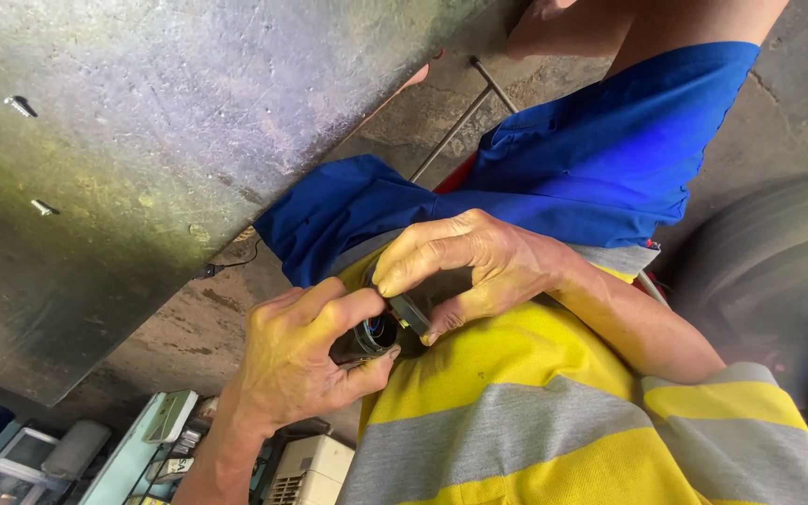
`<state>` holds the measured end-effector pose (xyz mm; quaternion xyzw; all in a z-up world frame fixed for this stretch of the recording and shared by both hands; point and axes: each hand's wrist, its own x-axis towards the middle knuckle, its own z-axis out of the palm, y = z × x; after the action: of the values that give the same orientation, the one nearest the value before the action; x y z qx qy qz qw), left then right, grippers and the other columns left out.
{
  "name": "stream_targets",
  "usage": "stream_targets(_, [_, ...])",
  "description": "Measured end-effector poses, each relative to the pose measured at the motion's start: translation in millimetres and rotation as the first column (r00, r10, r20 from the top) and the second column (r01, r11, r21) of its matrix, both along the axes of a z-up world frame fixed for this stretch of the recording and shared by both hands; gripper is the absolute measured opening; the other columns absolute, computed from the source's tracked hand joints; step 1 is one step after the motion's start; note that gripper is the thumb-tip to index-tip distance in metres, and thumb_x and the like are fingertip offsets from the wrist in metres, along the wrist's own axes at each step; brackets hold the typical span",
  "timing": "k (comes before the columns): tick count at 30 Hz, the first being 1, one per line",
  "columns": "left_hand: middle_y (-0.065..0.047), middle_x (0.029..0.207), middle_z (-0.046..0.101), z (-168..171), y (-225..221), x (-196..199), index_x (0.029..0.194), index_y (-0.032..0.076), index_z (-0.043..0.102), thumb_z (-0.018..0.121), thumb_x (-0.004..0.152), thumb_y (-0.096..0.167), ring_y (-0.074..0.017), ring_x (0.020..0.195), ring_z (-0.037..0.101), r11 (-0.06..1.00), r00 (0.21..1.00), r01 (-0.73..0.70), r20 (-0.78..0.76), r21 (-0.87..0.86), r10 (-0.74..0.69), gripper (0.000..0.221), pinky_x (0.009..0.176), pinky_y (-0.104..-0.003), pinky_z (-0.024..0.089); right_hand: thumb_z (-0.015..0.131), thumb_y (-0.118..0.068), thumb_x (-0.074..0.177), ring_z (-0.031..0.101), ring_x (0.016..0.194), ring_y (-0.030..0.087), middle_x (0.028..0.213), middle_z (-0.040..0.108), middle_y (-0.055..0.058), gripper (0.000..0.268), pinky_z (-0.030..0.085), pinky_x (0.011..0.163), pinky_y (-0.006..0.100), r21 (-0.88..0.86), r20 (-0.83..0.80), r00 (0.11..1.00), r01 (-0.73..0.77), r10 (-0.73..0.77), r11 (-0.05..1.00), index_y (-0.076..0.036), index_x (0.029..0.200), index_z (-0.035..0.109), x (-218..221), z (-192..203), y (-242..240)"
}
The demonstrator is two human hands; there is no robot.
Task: Final assembly of a cylindrical motor component, including internal adjustment with a screwdriver, cleaning with a cloth, and attaching the outer housing.
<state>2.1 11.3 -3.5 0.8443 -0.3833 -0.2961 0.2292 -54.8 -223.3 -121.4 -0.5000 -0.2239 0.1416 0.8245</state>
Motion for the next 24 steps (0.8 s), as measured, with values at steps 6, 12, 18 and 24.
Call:
stream_targets(6, [0.004, 0.085, 0.058, 5.1, -2.3, 5.0, 0.115, 0.02, 0.066, 0.074, 0.085, 0.038, -0.0183, 0.062, 0.061, 0.998, 0.992, 0.01, -0.125, 0.054, -0.003, 0.036, 0.049, -0.035, 0.05, 0.085, -0.026, 0.088, 0.074, 0.111, 0.027, 0.124, 0.067, 0.013, 0.053, 0.061, 0.1, 0.035, 0.008, 0.018, 1.0, 0.018, -0.018, 1.0, -0.013, 0.133, 0.06, -3.9, -4.7, 0.9])
stream_targets(12, [0.002, 0.084, 0.05, 4.2, 4.1, 3.7, 0.112, 0.023, 0.066, 0.076, 0.085, 0.044, -0.0186, 0.059, 0.057, 0.997, 0.987, 0.026, -0.162, 0.079, -0.013, 0.035, 0.046, -0.035, 0.047, 0.086, -0.024, 0.087, 0.073, 0.115, 0.028, 0.125, 0.07, 0.012, 0.053, 0.061, 0.1, 0.037, 0.017, 0.041, 0.998, 0.043, -0.044, 0.999, -0.01, 0.132, 0.062, -4.4, -5.4, 2.8])
stream_targets(18, [0.0, 0.088, 0.053, 8.2, -0.4, 8.3, 0.106, 0.023, 0.069, 0.077, 0.086, 0.038, -0.0209, 0.056, 0.058, 0.998, 0.986, 0.029, -0.163, 0.049, -0.02, 0.027, 0.044, -0.035, 0.048, 0.084, -0.022, 0.087, 0.073, 0.115, 0.032, 0.123, 0.071, 0.013, 0.051, 0.062, 0.102, 0.042, 0.032, 0.04, 0.999, 0.015, -0.016, 0.999, -0.006, 0.13, 0.062, -3.9, -2.4, 4.1])
stream_targets(24, [0.001, 0.084, 0.052, 10.7, -6.2, 10.5, 0.096, 0.018, 0.066, 0.079, 0.082, 0.027, -0.0208, 0.055, 0.057, 0.999, 0.983, -0.015, -0.183, 0.03, 0.02, 0.022, 0.045, -0.036, 0.049, 0.083, -0.023, 0.089, 0.073, 0.116, 0.034, 0.124, 0.069, 0.016, 0.052, 0.062, 0.103, 0.043, 0.0, 0.063, 0.997, 0.039, -0.039, 0.999, -0.005, 0.132, 0.059, -2.7, 0.6, 7.5])
